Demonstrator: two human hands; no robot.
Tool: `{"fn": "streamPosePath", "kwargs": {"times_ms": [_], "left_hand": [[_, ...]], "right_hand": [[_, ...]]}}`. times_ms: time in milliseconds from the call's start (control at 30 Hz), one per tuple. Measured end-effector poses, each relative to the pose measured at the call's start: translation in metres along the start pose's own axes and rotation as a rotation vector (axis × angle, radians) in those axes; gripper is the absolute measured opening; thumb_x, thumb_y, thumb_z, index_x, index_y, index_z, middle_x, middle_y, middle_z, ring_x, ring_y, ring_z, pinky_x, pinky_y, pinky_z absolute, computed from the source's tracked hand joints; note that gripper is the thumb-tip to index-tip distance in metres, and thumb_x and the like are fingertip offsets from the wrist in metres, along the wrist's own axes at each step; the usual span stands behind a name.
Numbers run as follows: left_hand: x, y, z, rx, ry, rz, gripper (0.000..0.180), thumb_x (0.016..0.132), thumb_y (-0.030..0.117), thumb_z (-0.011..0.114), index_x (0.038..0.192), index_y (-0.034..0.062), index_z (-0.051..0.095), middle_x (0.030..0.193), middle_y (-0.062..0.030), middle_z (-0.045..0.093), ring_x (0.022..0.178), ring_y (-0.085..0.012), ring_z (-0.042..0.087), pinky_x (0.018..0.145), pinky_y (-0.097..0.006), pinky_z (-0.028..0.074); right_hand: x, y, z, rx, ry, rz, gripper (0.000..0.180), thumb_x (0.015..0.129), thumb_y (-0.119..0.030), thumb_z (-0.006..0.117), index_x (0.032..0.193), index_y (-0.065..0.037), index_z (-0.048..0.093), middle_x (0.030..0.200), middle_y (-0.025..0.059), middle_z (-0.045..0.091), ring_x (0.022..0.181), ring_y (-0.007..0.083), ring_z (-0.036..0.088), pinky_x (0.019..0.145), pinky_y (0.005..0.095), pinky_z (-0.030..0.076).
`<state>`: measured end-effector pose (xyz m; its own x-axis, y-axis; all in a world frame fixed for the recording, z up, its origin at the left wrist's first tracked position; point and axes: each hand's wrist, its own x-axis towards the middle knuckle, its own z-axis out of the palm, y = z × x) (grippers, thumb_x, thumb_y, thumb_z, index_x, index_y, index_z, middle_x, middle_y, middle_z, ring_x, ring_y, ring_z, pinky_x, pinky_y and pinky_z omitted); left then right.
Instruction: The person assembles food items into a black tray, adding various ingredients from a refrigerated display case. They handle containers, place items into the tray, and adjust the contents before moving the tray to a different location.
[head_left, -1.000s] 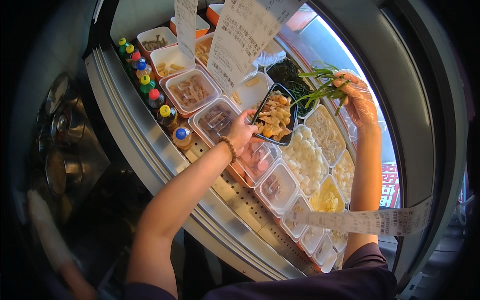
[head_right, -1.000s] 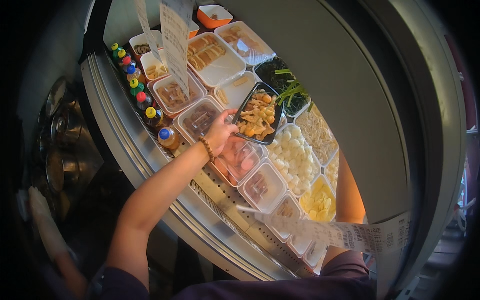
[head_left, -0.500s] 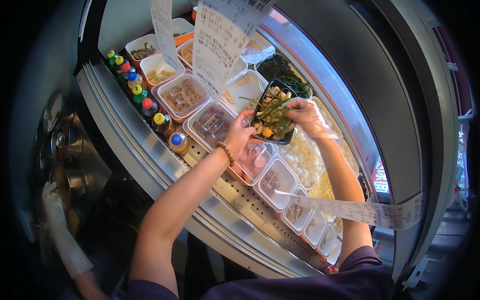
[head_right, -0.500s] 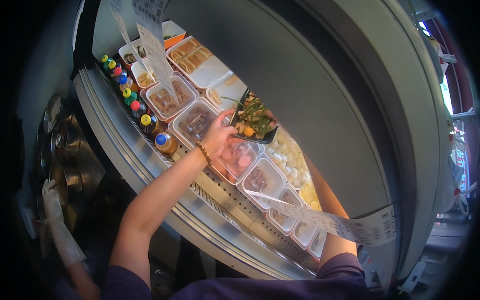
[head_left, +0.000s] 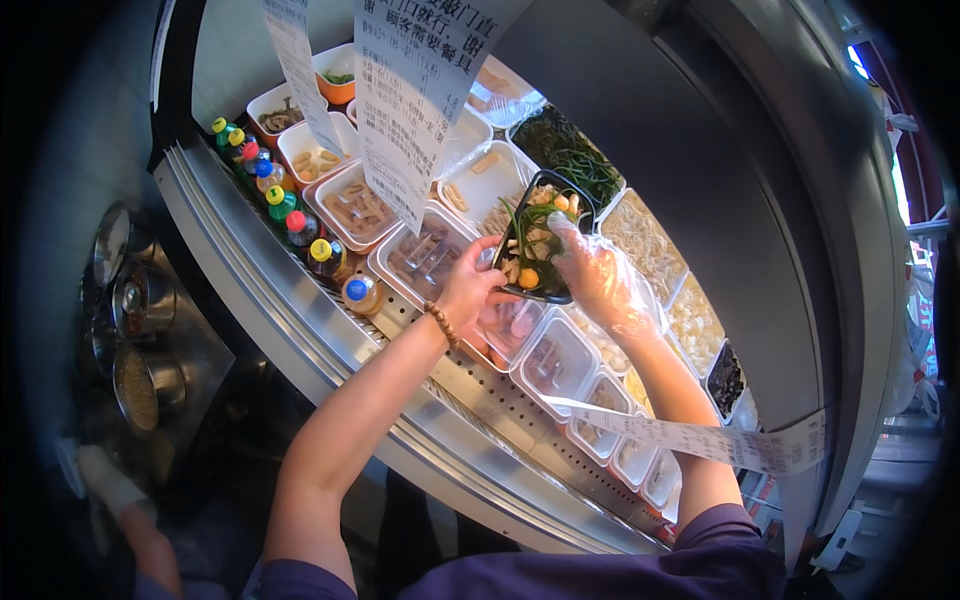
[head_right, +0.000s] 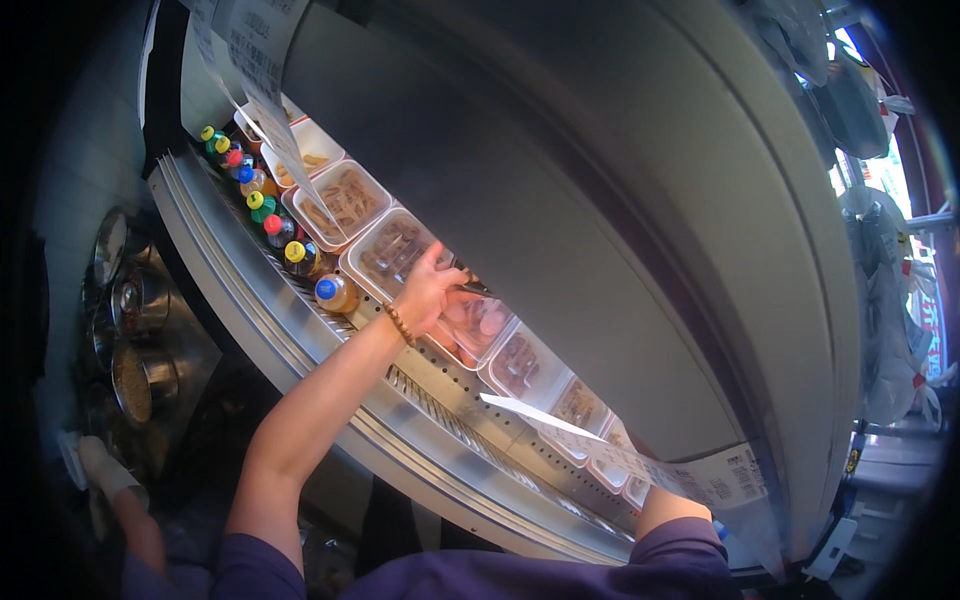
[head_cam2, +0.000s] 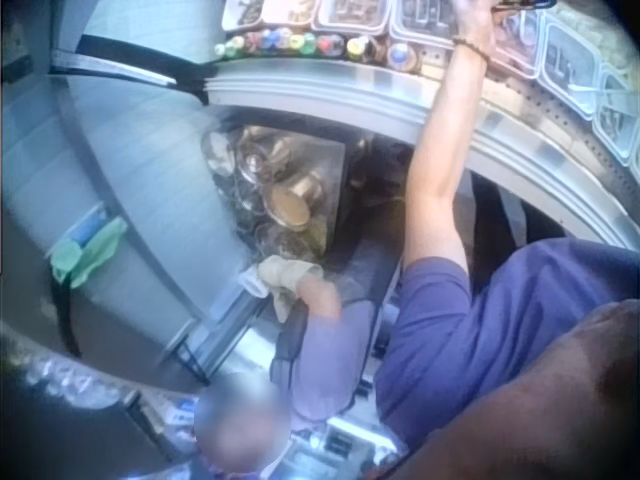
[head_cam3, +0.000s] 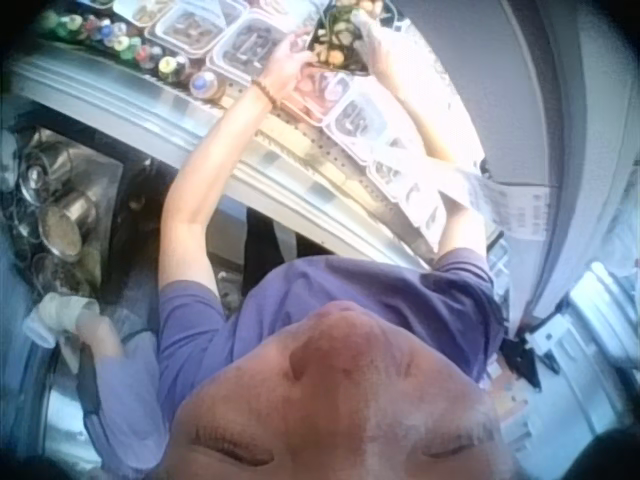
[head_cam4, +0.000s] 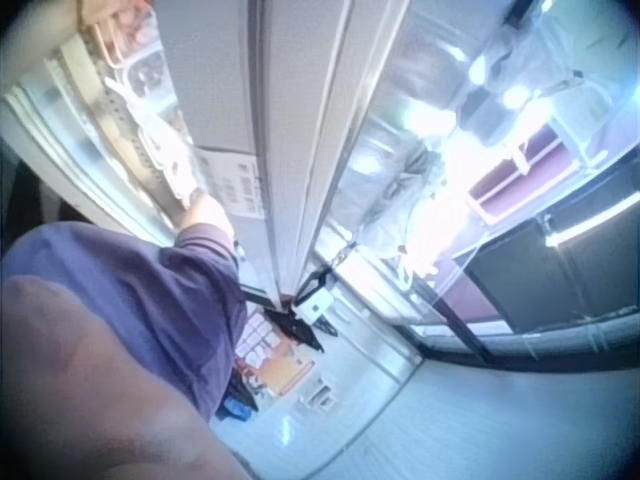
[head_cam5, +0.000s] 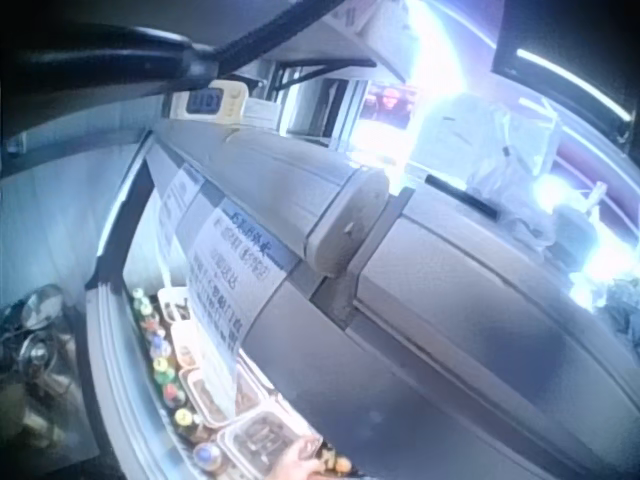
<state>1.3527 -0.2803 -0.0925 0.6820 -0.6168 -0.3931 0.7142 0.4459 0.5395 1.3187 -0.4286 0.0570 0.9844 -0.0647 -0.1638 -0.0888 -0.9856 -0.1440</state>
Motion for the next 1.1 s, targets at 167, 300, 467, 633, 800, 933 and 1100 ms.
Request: {"fn": "streamPosePath", "kwargs": {"times_ms": [167, 300, 467, 633, 800, 933, 1100], "left_hand": [[-0.03, 0.005, 0.006, 0.03, -0.052, -0.079, 0.056, 0.087, -0.01, 0.049, 0.138, 0.0083, 0.037, 0.118, -0.0139, 0.059, 0.1, -0.024, 0.067, 0.08, -0.035, 0.062], [-0.048, -0.002, 0.009, 0.09, -0.084, -0.093, 0.056, 0.088, -0.009, 0.048, 0.139, 0.0094, 0.037, 0.122, -0.014, 0.058, 0.103, -0.0247, 0.067, 0.082, -0.035, 0.061], [-0.066, -0.021, 0.03, 0.063, -0.104, -0.097, 0.053, 0.087, -0.01, 0.049, 0.137, 0.0075, 0.039, 0.122, -0.0126, 0.057, 0.102, -0.0215, 0.065, 0.078, -0.035, 0.063], [-0.09, -0.028, 0.035, 0.055, -0.095, -0.127, 0.054, 0.087, -0.01, 0.049, 0.137, 0.0089, 0.041, 0.12, -0.0108, 0.058, 0.102, -0.0211, 0.065, 0.077, -0.036, 0.063], [-0.12, -0.041, 0.058, 0.129, -0.125, -0.148, 0.048, 0.088, -0.008, 0.051, 0.134, 0.0066, 0.044, 0.119, -0.011, 0.063, 0.102, -0.0217, 0.066, 0.08, -0.037, 0.061], [-0.131, -0.065, 0.065, 0.203, -0.174, -0.269, 0.053, 0.087, -0.008, 0.052, 0.137, 0.0051, 0.042, 0.12, -0.0123, 0.062, 0.103, -0.023, 0.066, 0.079, -0.038, 0.062], [-0.167, -0.102, 0.111, 0.194, -0.151, -0.262, 0.056, 0.087, -0.009, 0.051, 0.139, 0.0073, 0.039, 0.119, -0.0126, 0.061, 0.102, -0.0234, 0.066, 0.078, -0.037, 0.062]], "right_hand": [[-0.013, 0.02, 0.004, 0.223, 0.288, -0.14, 0.023, 0.084, -0.017, 0.072, 0.104, -0.005, 0.069, 0.079, 0.0158, 0.066, 0.072, 0.0328, 0.066, 0.066, 0.0409, 0.052], [-0.02, -0.002, -0.009, 0.255, 0.285, 0.014, 0.02, 0.083, -0.021, 0.074, 0.092, -0.004, 0.071, 0.077, 0.0154, 0.065, 0.071, 0.0307, 0.066, 0.067, 0.0384, 0.052], [-0.025, -0.02, -0.001, 0.1, 0.072, 0.063, 0.026, 0.083, -0.028, 0.066, 0.08, -0.002, 0.07, 0.074, 0.0206, 0.067, 0.072, 0.0372, 0.067, 0.067, 0.0447, 0.053], [-0.055, -0.025, -0.012, 0.112, 0.073, 0.292, 0.02, 0.082, -0.02, 0.061, 0.077, -0.002, 0.069, 0.075, 0.0225, 0.067, 0.071, 0.0379, 0.067, 0.066, 0.0466, 0.052], [-0.095, 0.027, 0.056, 0.135, 0.246, 0.418, 0.019, 0.077, -0.021, 0.065, 0.086, -0.005, 0.069, 0.075, 0.0208, 0.066, 0.075, 0.038, 0.067, 0.066, 0.045, 0.053], [-0.132, -0.02, -0.025, 0.286, 0.128, 0.442, 0.019, 0.077, -0.02, 0.064, 0.087, -0.005, 0.069, 0.076, 0.0202, 0.066, 0.075, 0.039, 0.067, 0.066, 0.0446, 0.053], [-0.188, 0.016, -0.028, 0.32, 0.013, 0.374, 0.018, 0.081, -0.017, 0.061, 0.092, -0.003, 0.067, 0.082, 0.0214, 0.067, 0.08, 0.0405, 0.066, 0.071, 0.0443, 0.053]]}}
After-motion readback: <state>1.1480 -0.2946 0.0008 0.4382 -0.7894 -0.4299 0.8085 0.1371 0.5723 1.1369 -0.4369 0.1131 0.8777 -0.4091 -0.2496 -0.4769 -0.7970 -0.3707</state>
